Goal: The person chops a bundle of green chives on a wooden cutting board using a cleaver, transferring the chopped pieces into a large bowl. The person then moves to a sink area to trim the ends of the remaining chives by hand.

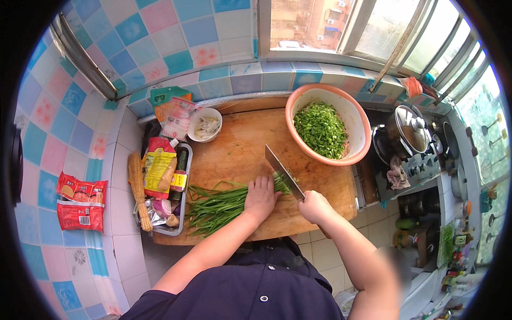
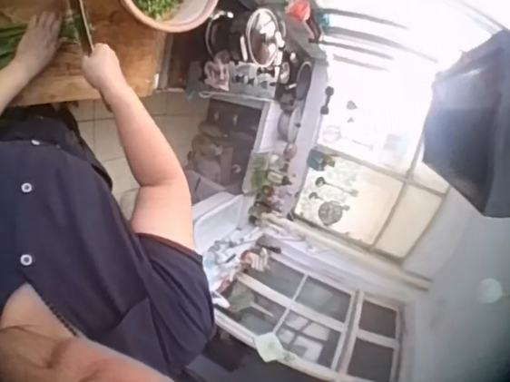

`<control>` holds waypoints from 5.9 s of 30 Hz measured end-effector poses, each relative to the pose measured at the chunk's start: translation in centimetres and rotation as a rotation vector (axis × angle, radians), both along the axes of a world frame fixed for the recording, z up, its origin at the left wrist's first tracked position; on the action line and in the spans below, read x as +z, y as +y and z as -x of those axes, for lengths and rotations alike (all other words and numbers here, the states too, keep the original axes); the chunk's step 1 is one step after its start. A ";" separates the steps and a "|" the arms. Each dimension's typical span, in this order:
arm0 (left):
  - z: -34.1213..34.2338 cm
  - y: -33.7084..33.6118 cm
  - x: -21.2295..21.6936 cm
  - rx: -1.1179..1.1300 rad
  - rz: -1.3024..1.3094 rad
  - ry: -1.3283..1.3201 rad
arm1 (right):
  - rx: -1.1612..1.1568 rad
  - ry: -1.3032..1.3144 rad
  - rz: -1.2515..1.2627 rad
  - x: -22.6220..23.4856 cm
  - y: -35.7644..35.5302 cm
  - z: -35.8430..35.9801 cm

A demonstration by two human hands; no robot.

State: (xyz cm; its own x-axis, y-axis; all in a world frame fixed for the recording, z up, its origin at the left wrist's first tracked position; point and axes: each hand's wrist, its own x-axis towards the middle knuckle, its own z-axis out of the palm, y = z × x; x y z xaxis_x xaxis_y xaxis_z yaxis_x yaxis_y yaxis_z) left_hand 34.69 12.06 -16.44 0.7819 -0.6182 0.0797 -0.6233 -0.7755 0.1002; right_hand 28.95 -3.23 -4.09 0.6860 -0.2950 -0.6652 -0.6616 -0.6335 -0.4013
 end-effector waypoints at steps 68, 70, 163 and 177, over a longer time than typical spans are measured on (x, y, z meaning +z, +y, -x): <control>0.9 1.8 -0.5 -0.054 -0.049 -0.043 | 0.041 -0.244 0.153 -7.2 1.5 1.8; 0.9 2.1 -0.3 -0.047 -0.042 -0.059 | 0.154 -0.459 0.403 -8.5 3.1 1.5; 1.0 3.4 -0.1 -0.010 0.021 -0.091 | 0.106 0.149 -0.077 -0.9 0.7 -2.8; 1.7 3.8 0.7 0.041 0.146 -0.054 | -0.189 -0.218 -0.177 -3.3 1.3 1.9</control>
State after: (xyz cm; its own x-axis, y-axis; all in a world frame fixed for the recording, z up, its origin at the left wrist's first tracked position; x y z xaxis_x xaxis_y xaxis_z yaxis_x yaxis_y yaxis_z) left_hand 33.02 15.83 -15.78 0.7987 -0.5642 0.2089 -0.5986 -0.7802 0.1815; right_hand 27.07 -1.94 -7.37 0.7619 -0.3236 -0.5611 -0.6472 -0.4158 -0.6389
